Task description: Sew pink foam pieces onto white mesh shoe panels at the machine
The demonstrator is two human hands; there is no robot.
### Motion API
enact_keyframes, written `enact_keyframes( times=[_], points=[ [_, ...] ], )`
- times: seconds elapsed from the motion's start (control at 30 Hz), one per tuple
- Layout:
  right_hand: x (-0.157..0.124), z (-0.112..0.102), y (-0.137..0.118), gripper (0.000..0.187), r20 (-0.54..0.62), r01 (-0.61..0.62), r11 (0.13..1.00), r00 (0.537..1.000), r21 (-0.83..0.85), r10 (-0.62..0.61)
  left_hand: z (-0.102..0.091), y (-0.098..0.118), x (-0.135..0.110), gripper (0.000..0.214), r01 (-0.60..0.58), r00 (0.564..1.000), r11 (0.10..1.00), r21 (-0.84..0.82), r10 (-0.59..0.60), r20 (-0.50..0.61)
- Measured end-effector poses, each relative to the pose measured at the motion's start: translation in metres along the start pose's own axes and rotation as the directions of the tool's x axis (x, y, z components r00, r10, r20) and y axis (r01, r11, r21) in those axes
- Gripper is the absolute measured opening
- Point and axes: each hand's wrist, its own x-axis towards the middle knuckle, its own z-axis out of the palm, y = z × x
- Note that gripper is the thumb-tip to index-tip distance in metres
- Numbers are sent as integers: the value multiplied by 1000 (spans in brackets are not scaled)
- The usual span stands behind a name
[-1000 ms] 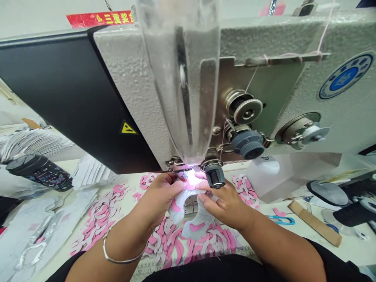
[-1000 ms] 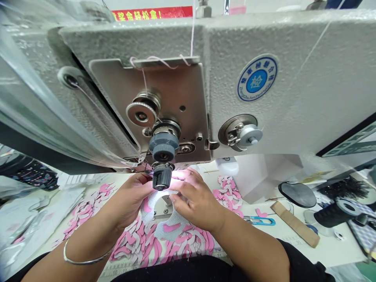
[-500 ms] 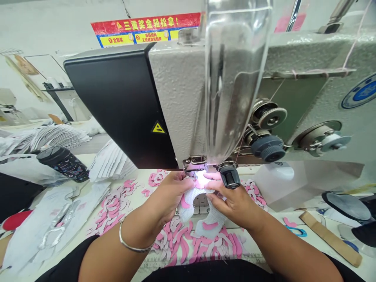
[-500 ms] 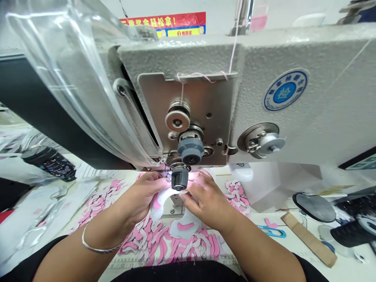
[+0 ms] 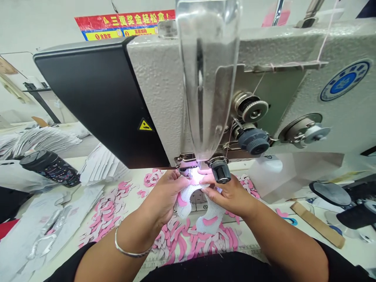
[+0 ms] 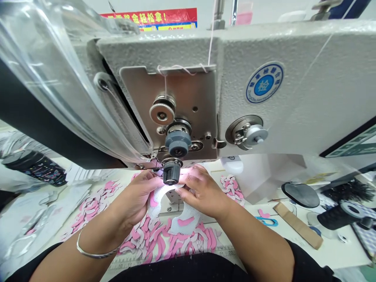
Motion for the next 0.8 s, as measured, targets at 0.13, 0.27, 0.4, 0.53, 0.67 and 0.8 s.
enact_keyframes(
  times=[0.13, 0.27, 0.4, 0.53, 0.67, 0.8],
  points=[
    [0, 0, 4, 15, 22, -16, 1000, 1000, 28, 15, 1, -2, 0, 11, -27, 997, 999, -27, 25, -74],
    [1, 0, 9, 16, 47, -53, 997, 998, 50, 51, 0, -4, 1, 12, -29, 988, 999, -19, 26, -152],
    [1, -1, 11, 15, 50, -1, 999, 999, 42, -1, 1, -4, -1, 16, -45, 989, 998, -48, 38, -146],
    [0, 0, 10, 16, 31, -3, 1000, 1000, -17, 4, 0, -3, -1, 13, -52, 994, 998, -25, 49, -95],
    [-1, 1, 8, 17, 21, 18, 999, 1000, -32, -17, -7, -3, 1, 15, -29, 992, 999, 17, 31, -124],
    [-3, 0, 7, 20, 13, 17, 999, 1000, -49, -17, -14, -3, 3, 26, -17, 986, 1000, -15, 15, -167]
  ],
)
